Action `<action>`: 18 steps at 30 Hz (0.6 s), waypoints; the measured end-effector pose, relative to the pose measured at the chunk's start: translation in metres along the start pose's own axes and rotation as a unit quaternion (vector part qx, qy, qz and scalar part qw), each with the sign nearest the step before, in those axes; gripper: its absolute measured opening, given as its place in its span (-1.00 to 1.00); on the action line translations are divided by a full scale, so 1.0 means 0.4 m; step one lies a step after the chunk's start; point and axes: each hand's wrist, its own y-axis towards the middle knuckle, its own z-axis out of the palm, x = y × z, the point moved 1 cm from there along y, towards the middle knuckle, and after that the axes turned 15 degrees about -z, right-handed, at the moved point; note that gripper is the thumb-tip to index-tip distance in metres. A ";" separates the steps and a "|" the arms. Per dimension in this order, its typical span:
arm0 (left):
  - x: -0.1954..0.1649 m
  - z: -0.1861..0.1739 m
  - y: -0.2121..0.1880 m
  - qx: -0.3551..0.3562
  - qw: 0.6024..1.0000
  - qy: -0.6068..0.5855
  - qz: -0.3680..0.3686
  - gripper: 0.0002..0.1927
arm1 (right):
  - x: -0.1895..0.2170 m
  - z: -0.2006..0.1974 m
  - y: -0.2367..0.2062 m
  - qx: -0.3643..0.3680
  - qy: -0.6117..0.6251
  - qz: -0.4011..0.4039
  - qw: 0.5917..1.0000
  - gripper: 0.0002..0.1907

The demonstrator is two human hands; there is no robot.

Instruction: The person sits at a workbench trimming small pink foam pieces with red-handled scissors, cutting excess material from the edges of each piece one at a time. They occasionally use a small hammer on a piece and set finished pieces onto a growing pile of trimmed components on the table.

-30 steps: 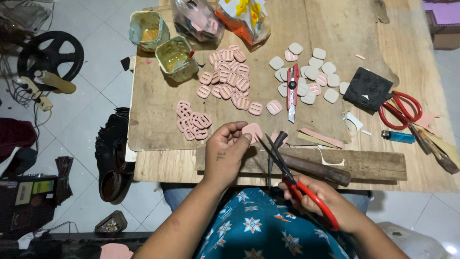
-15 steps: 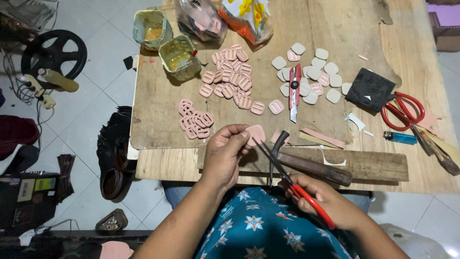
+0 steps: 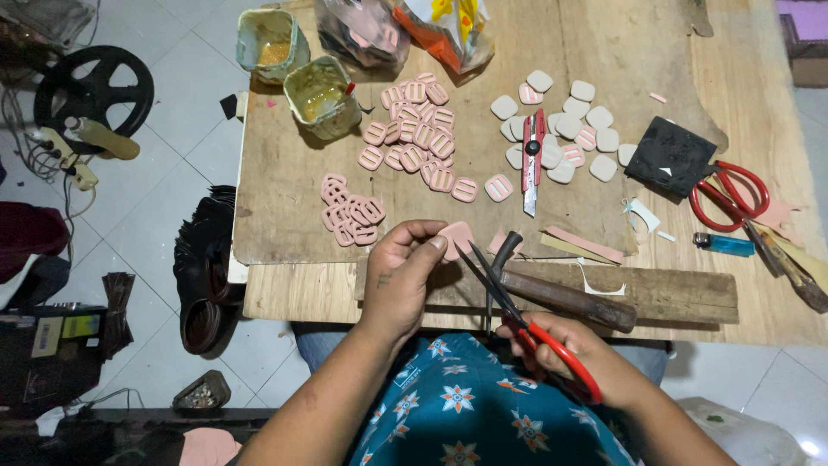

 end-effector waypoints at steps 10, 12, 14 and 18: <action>0.038 0.021 -0.008 -0.057 0.996 0.025 0.071 -0.84 | 0.007 0.031 0.019 -0.047 -0.069 0.067 0.994 -0.45; 0.046 0.022 -0.011 -0.070 0.991 0.049 0.102 -0.85 | 0.016 0.033 0.020 -0.042 -0.073 0.062 0.995 -0.46; 0.053 0.025 -0.010 -0.084 0.987 0.066 0.120 -0.86 | 0.021 0.033 0.020 -0.051 -0.066 0.079 0.993 -0.49; 0.059 0.024 -0.003 -0.094 0.987 0.054 0.120 -0.85 | 0.012 0.033 0.021 -0.063 -0.055 0.102 0.991 -0.55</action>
